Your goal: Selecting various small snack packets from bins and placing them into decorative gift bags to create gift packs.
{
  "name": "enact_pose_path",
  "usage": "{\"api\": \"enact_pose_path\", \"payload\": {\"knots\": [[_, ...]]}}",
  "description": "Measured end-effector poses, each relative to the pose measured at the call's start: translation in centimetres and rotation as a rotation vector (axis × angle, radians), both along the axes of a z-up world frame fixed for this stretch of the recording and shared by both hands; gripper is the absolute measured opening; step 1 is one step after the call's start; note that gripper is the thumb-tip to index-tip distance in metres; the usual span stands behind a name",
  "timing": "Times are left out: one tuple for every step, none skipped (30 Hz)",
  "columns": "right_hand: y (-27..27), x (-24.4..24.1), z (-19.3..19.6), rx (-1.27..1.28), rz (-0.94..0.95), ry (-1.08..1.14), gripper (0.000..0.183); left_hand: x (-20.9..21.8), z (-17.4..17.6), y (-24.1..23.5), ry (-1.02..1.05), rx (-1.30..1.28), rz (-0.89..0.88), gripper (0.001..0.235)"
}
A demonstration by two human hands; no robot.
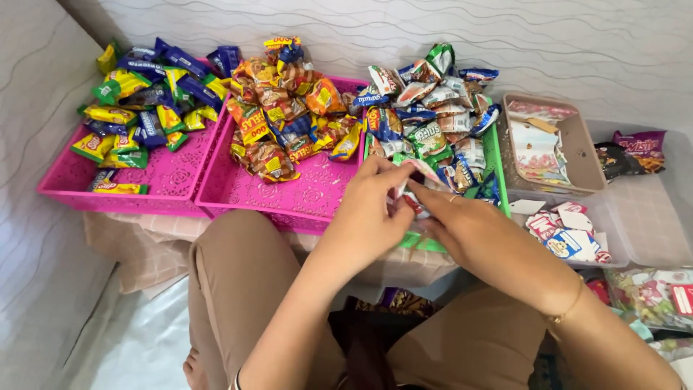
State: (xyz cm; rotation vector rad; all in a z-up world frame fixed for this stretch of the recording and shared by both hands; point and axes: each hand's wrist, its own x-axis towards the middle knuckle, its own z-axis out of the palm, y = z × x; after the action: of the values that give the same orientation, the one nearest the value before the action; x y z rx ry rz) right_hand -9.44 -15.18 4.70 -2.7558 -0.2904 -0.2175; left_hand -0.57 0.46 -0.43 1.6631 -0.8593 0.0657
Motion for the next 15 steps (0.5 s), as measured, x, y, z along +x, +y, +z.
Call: {"api": "enact_pose_path", "payload": {"knots": [[0.1,-0.4,0.4,-0.058,0.001,-0.025,0.047,0.0,0.1,0.1,-0.002,-0.004,-0.017,0.047],[-0.1,0.1,-0.4,-0.059,0.0,-0.024,0.047,-0.4,0.8,0.3,0.0,-0.005,-0.018,0.047],[-0.3,0.4,-1.3,-0.218,0.021,-0.034,0.032,-0.8,1.5,0.6,0.012,0.002,-0.058,0.045],[-0.6,0.9,-2.1,-0.38,0.042,-0.049,0.019,-1.1,2.2,0.8,0.02,0.008,-0.098,0.042],[-1.0,1.4,-3.3,-0.383,0.041,-0.052,0.019,-1.5,2.5,1.0,0.017,0.005,-0.098,0.042],[-1.4,2.1,-4.5,-0.495,0.04,-0.142,0.009,-1.7,2.9,1.3,0.03,0.029,-0.122,0.044],[-1.7,2.9,-5.8,-0.606,0.038,-0.234,0.005,-1.8,3.2,1.7,0.042,0.054,-0.146,0.045],[-1.4,3.2,-5.2,-0.607,0.046,-0.24,0.005,-1.4,3.0,1.9,0.04,0.053,-0.136,0.045],[-1.1,3.6,-4.7,-0.591,0.106,-0.247,0.01,-0.9,2.7,2.0,0.018,0.035,-0.097,0.045],[-0.7,3.8,-4.3,-0.571,0.166,-0.25,0.019,-0.6,2.3,2.3,0.001,0.021,-0.059,0.044],[0.3,3.9,-2.2,-0.567,0.175,-0.251,0.019,0.2,2.5,3.0,0.003,0.023,-0.051,0.044],[1.3,4.0,-0.2,-0.416,0.261,-0.207,0.027,0.9,2.6,3.7,-0.071,0.05,0.008,0.045],[2.2,4.0,1.8,-0.263,0.345,-0.162,0.037,1.6,2.7,4.4,-0.146,0.078,0.067,0.047],[2.8,4.1,1.9,-0.26,0.351,-0.16,0.037,1.9,3.4,5.2,-0.142,0.081,0.073,0.047],[3.4,4.2,2.1,-0.218,0.372,-0.18,0.024,2.2,4.1,6.0,-0.154,0.068,0.056,0.049]]}}
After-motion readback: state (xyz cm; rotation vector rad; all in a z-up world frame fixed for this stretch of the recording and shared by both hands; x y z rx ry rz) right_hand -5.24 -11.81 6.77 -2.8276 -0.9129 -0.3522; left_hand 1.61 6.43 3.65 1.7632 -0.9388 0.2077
